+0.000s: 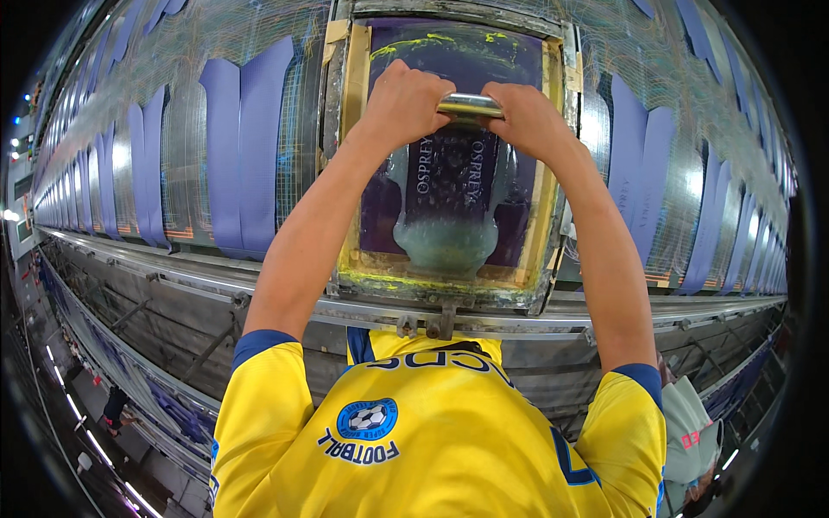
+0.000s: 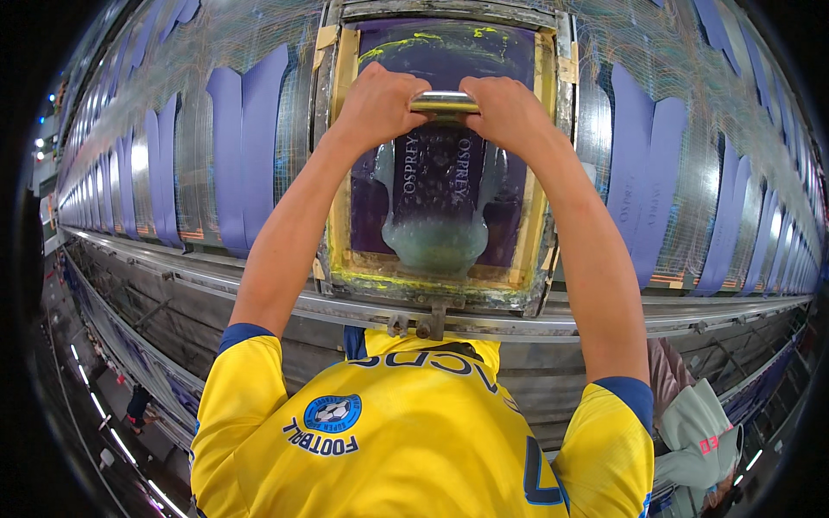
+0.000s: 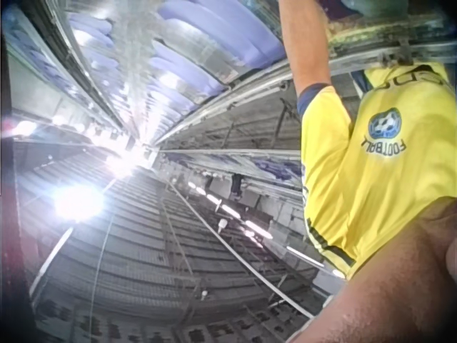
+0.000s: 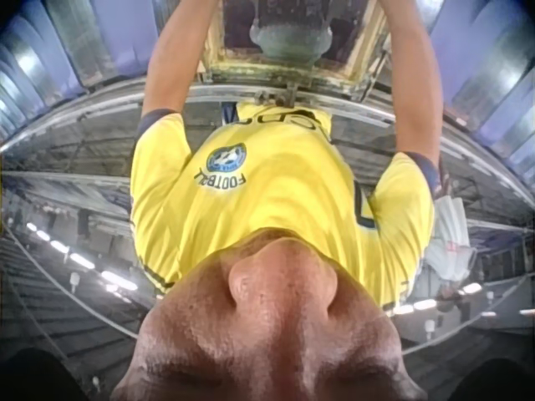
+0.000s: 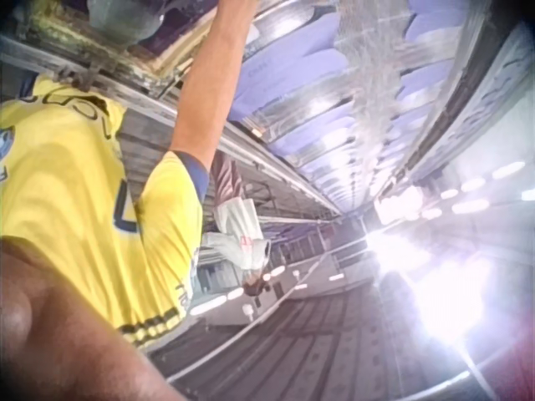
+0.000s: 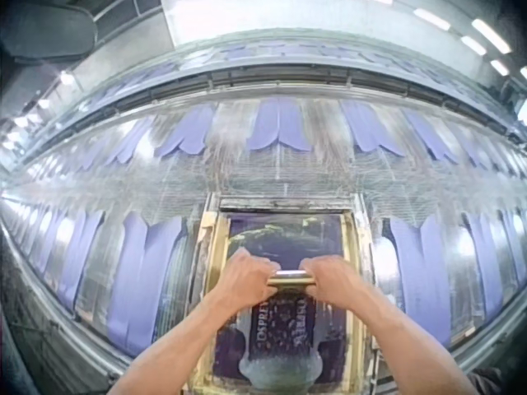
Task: The person uses a squeegee to spread ink across a screen printing frame over a dark garment. The person repeatedly pulls the squeegee downward to transfer ink through the mesh, then lifts and repositions the squeegee to repeat the stroke.
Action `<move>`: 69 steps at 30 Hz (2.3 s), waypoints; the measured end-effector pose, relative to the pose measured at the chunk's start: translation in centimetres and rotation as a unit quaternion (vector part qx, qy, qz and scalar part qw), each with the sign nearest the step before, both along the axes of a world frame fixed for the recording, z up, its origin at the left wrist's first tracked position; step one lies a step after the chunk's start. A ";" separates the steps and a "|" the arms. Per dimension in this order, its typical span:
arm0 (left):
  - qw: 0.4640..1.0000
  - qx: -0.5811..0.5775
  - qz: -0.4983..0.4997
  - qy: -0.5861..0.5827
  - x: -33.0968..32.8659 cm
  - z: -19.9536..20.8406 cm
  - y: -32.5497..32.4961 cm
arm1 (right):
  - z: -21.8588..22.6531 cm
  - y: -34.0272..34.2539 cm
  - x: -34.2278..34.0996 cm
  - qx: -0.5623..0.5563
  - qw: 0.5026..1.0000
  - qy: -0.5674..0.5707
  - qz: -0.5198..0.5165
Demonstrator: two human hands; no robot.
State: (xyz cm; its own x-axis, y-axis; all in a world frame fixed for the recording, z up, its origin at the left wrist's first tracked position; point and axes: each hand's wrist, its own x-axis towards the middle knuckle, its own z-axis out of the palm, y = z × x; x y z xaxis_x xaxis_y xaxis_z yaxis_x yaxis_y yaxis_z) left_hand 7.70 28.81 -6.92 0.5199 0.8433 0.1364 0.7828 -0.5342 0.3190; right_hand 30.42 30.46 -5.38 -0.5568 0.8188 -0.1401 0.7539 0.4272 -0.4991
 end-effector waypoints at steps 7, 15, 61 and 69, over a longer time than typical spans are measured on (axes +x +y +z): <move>0.997 0.047 -0.009 -0.058 0.3 -1.6 -4.7 | -0.9 -5.8 0.0 0.073 0.997 -0.018 -0.004; 0.998 0.000 0.023 -0.053 0.5 -0.9 -19.6 | -0.9 -19.7 0.1 0.080 0.996 0.043 0.017; 0.997 0.054 0.051 -0.008 2.4 -0.9 -20.1 | -8.0 -9.1 14.6 0.175 0.881 0.134 -0.418; 0.997 0.026 0.075 -0.019 2.4 6.0 -20.1 | -0.1 -9.9 12.7 0.082 0.860 0.198 -0.463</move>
State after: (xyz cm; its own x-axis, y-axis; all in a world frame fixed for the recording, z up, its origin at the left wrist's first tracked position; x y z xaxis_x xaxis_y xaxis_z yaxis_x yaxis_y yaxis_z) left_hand 10.14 8.69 -0.92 0.3812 0.9027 0.1994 0.8431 -0.4280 0.3257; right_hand 43.15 20.55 -5.43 0.3673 0.9275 0.0701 0.5939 -0.1758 -0.7851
